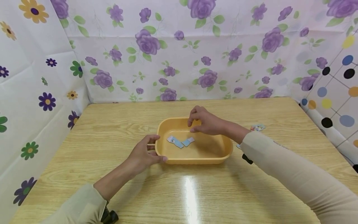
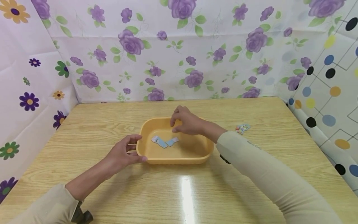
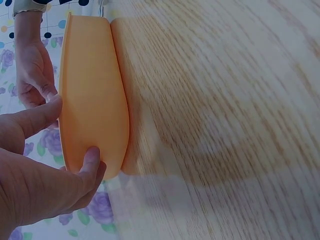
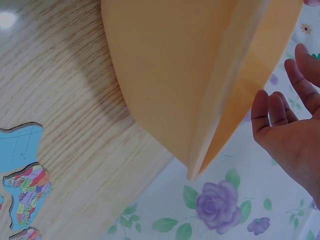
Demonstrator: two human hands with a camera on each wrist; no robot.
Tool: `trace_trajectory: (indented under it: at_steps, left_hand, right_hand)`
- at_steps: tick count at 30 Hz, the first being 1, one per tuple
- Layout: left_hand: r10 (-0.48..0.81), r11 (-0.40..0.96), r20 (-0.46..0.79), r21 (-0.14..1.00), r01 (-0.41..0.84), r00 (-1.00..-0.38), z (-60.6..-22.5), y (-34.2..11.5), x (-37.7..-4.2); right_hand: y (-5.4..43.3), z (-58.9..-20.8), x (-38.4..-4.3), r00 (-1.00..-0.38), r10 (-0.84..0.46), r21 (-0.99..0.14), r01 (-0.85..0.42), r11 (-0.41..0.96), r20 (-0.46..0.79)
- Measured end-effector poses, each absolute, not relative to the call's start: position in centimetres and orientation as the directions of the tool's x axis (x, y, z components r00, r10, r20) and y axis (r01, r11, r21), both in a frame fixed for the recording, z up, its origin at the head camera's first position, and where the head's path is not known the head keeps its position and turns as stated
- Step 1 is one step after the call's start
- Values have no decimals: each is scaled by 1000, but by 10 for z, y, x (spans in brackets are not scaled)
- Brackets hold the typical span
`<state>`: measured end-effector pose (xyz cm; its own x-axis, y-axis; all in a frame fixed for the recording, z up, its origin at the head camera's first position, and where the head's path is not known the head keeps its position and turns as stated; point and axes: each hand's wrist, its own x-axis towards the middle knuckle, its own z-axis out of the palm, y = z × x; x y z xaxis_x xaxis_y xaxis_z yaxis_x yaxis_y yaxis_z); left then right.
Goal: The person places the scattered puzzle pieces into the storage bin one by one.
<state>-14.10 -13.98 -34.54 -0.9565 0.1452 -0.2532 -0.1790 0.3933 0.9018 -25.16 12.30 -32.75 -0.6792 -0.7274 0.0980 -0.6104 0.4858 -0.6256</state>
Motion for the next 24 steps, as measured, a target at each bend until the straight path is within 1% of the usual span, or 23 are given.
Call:
trace_trajectory:
  at_steps: [12, 19, 24]
  left_hand:
    - [154, 374, -247, 911, -176, -957, -347, -140, -141]
    - [159, 381, -246, 909, -171, -956, -345, -140, -140]
    - [161, 389, -246, 906, -168, -956, -345, -140, -140]
  right_hand:
    - [136, -325, -251, -695, -714, -643, -586, 493, 85]
    - [149, -325, -252, -738, -671, -665, -533, 522, 65]
    - [161, -323, -252, -757, -650, -658, -522, 543, 64]
